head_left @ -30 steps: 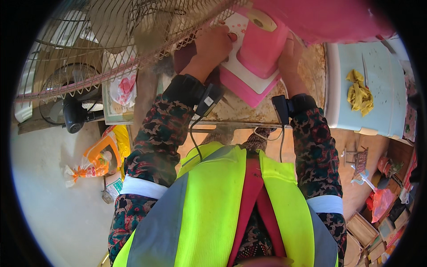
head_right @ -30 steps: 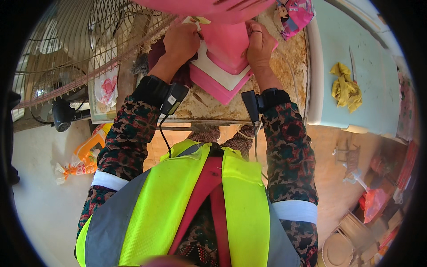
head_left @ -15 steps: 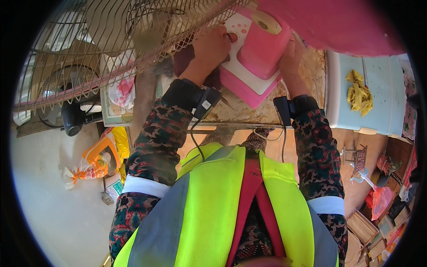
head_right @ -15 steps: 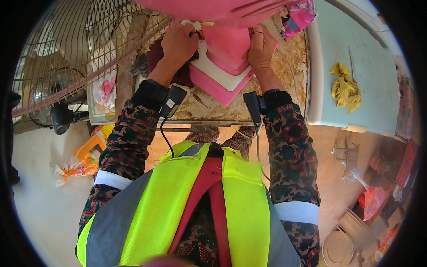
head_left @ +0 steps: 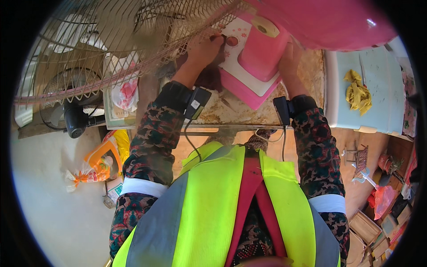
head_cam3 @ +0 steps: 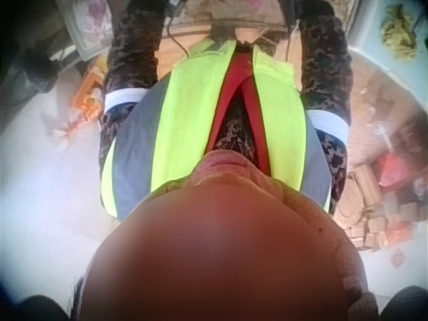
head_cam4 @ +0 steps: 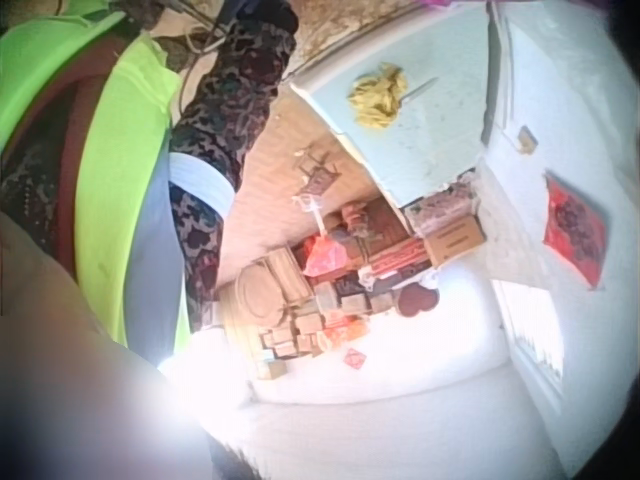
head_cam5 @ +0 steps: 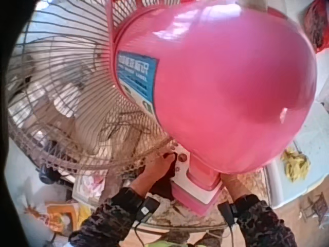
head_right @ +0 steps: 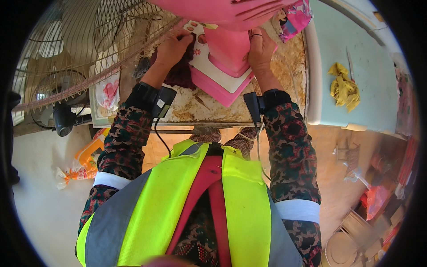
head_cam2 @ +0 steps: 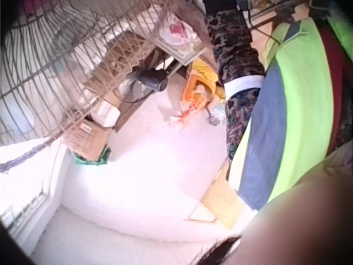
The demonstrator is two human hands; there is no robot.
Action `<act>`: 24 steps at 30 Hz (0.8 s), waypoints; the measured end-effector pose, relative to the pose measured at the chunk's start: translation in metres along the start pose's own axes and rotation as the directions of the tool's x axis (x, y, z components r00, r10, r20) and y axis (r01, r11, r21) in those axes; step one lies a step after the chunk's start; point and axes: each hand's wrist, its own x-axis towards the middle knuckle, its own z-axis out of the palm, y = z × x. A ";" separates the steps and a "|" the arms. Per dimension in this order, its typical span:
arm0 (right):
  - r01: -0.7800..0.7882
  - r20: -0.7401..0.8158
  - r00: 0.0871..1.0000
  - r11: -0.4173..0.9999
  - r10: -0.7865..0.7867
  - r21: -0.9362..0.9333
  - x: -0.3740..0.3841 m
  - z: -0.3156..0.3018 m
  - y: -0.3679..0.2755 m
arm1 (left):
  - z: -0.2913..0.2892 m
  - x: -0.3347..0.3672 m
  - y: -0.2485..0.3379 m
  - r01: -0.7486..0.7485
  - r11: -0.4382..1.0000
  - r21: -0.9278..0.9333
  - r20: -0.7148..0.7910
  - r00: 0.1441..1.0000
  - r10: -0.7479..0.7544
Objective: The person wipes a pink table fan with a dark cloth, cleaning the motor housing, base, and front grille. They then remove the front grille, wipe it separately, and reattach it to the fan.
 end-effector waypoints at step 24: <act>0.052 0.015 0.999 0.999 -0.052 -0.008 0.001 -0.002 0.010 | 0.030 -0.003 0.008 -0.242 0.943 0.227 -0.107 0.957 0.271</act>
